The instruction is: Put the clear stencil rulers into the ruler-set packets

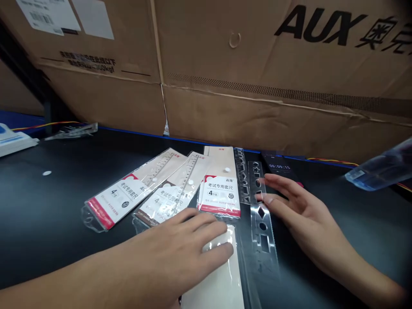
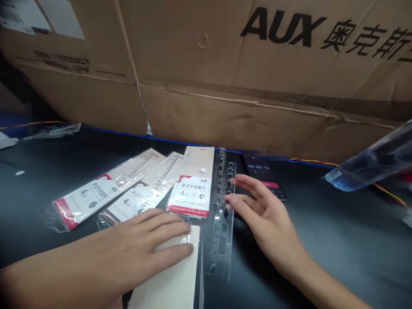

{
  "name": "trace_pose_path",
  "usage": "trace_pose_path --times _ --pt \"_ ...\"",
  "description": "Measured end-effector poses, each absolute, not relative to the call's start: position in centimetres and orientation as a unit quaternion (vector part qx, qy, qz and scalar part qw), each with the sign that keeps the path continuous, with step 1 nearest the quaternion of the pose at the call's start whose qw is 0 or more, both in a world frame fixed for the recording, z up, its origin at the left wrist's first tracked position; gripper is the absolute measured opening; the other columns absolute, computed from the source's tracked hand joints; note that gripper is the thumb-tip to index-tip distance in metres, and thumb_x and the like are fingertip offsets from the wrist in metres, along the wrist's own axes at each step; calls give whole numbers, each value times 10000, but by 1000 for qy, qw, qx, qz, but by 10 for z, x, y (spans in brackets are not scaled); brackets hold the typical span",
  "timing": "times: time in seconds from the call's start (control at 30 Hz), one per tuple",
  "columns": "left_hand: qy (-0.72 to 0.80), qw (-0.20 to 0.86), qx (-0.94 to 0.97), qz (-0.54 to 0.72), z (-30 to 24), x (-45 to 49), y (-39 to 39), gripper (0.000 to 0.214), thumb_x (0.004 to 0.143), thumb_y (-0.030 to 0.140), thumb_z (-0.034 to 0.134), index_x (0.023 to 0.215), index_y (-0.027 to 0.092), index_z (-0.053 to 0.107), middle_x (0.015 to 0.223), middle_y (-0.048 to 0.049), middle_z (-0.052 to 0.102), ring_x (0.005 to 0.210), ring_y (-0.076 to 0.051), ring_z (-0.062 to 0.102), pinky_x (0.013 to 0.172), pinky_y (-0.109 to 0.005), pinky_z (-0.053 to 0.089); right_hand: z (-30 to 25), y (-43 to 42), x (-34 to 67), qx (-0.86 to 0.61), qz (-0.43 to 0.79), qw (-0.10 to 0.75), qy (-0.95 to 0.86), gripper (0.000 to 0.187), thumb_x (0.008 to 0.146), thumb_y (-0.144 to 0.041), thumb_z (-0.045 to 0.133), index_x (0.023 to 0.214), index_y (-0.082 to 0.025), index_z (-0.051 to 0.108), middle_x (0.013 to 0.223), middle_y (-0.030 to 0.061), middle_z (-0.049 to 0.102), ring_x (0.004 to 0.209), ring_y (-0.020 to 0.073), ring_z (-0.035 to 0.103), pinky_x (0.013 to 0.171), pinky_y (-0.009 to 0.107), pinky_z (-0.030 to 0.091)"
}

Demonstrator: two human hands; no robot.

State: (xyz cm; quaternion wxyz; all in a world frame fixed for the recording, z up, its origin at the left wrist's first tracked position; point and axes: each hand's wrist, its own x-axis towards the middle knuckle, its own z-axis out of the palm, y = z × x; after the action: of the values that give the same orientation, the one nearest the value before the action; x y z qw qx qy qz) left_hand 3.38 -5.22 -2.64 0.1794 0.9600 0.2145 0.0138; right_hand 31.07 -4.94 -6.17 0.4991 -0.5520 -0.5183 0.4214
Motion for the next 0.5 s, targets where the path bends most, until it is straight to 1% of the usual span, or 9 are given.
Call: trace_pose_path --times 0.07,0.17,0.3,0.37,0.43,0.5 --pt "211 186 960 9 -23 33 -52 691 772 421 755 1398 250 515 1437 -106 540 1289 -340 510 1091 -457 376 -62 -47 311 -560 409 485 -532 441 857 -428 741 1258 -284 625 1373 73 629 1100 236 695 949 358 597" --pt "215 208 954 25 -19 32 -53 704 775 468 754 1400 253 513 1430 -112 543 1312 -343 495 1107 -460 362 -62 -45 310 -559 410 466 -549 480 855 -443 739 1283 -262 613 1311 90 671 1190 270 658 1010 406 568" --pt "217 221 950 31 -18 31 -54 728 770 482 759 1413 256 501 1427 -114 544 1332 -344 481 1125 -464 347 -65 -46 307 -546 413 462 -564 535 856 -437 737 1332 -262 566 1397 107 614 1271 286 608 1058 439 541" --pt "214 219 951 33 -19 31 -55 721 770 470 761 1408 255 504 1426 -115 546 1332 -345 482 1126 -466 347 -67 -47 306 -543 408 460 -572 540 866 -436 724 1347 -272 542 1382 103 617 1282 277 599 1076 439 527" --pt "210 217 953 37 -19 31 -54 714 771 453 762 1408 258 505 1423 -113 550 1330 -344 485 1126 -465 348 -68 -49 306 -544 384 456 -590 517 881 -431 703 1346 -284 530 1385 90 604 1300 267 580 1099 441 504" --pt "212 212 953 38 -19 31 -55 711 774 439 760 1412 260 501 1423 -111 550 1328 -342 488 1126 -464 346 -67 -51 307 -546 334 440 -629 492 895 -410 683 1348 -301 523 1442 72 544 1326 266 547 1132 455 466"
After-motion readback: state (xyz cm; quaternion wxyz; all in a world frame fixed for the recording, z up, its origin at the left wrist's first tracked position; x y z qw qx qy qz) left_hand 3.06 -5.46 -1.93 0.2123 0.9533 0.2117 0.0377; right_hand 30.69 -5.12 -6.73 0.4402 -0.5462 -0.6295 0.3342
